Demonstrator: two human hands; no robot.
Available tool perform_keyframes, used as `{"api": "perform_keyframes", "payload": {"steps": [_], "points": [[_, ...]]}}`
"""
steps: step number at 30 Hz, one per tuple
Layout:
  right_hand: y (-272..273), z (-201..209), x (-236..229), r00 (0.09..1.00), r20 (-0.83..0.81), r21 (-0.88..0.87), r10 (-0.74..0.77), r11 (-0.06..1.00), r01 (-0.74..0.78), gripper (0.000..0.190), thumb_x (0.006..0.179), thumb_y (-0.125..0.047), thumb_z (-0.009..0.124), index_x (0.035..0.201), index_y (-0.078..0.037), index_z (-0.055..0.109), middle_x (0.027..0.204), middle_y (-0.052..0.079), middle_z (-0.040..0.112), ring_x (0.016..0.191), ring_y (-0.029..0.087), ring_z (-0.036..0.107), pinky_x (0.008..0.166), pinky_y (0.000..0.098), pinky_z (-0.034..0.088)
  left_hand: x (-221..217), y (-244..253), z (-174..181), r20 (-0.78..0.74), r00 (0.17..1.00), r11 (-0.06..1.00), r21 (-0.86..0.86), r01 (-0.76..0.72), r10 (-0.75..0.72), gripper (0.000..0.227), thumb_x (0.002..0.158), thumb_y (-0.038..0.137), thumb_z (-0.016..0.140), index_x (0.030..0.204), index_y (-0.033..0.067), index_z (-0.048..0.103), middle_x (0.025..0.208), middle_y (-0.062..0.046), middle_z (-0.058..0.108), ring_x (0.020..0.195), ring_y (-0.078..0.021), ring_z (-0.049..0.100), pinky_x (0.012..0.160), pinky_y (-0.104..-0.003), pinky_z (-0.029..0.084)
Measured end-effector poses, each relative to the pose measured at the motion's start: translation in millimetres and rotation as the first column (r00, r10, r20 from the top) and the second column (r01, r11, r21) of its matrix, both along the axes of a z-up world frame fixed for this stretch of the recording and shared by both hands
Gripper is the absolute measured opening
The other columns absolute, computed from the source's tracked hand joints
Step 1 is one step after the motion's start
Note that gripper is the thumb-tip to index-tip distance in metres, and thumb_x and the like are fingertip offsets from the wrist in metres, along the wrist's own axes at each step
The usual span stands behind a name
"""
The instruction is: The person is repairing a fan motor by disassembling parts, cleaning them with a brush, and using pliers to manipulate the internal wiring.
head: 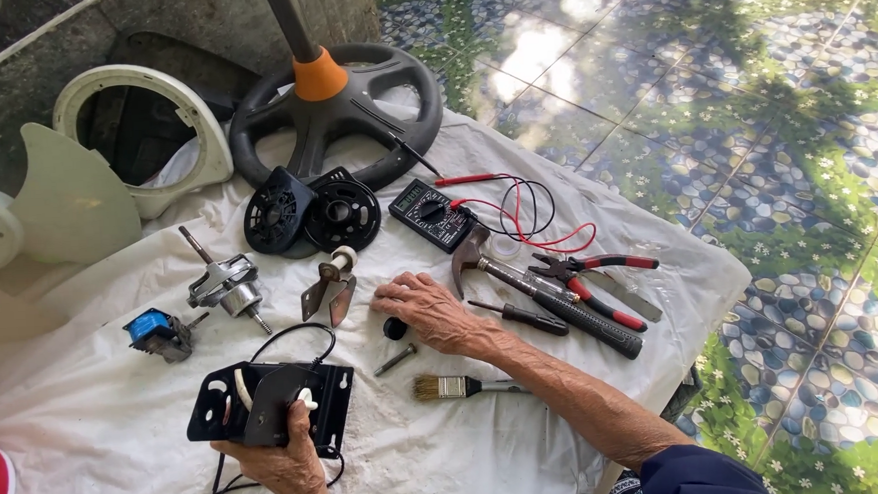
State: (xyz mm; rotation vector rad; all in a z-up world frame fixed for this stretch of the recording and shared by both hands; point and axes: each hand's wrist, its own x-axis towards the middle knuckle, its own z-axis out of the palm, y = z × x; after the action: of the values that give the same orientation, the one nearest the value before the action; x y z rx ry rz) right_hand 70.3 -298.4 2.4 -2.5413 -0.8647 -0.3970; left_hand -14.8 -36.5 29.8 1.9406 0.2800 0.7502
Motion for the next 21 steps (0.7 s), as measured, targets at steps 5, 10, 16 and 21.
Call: {"api": "perform_keyframes", "payload": {"steps": [5,10,16,21], "points": [[-0.2,7.5,-1.8,1.0,0.018,0.162,-0.022,0.987,0.019,0.024,0.096,0.005,0.048,0.11,-0.006,0.064,0.11,0.011,0.059,0.095,0.028,0.05,0.083,0.0403,0.045,5.0,11.7,-21.5,0.0,0.999,0.996,0.084,-0.044,0.044,0.08,0.083,0.035,0.079,0.138,-0.0032,0.035,0.092,-0.022,0.068,0.068,-0.0389,0.071,0.061,-0.048,0.054],[1.8,12.1,-7.9,0.998,0.022,0.207,-0.051,0.977,0.045,0.018,0.096,0.007,0.049,0.103,-0.006,0.06,0.103,0.011,0.058,0.09,0.028,0.049,0.079,0.0392,0.044,3.7,9.2,-17.0,-0.002,0.998,0.993,0.1,-0.061,0.062,0.08,0.082,0.039,0.079,0.136,-0.0033,0.038,0.099,-0.024,0.067,0.07,-0.0418,0.071,0.058,-0.049,0.054],[1.0,4.3,-6.1,0.995,0.071,0.212,-0.07,0.976,0.053,0.025,0.092,0.01,0.049,0.107,-0.006,0.061,0.107,0.012,0.058,0.094,0.029,0.051,0.084,0.0388,0.045,5.8,14.2,-26.9,0.028,0.998,0.988,0.139,-0.068,0.065,0.082,0.082,0.039,0.08,0.136,-0.0057,0.037,0.099,-0.025,0.066,0.074,-0.0462,0.068,0.058,-0.052,0.052],[-0.9,-8.1,1.8,0.995,0.0,0.303,-0.098,0.948,0.094,0.012,0.101,-0.007,0.055,0.109,-0.011,0.062,0.104,0.008,0.06,0.096,0.027,0.054,0.087,0.0378,0.046,4.8,12.7,-23.3,-0.026,0.997,0.991,0.118,-0.066,0.07,0.077,0.085,0.041,0.079,0.133,-0.0003,0.035,0.082,-0.018,0.071,0.066,-0.0395,0.07,0.059,-0.048,0.053]]}}
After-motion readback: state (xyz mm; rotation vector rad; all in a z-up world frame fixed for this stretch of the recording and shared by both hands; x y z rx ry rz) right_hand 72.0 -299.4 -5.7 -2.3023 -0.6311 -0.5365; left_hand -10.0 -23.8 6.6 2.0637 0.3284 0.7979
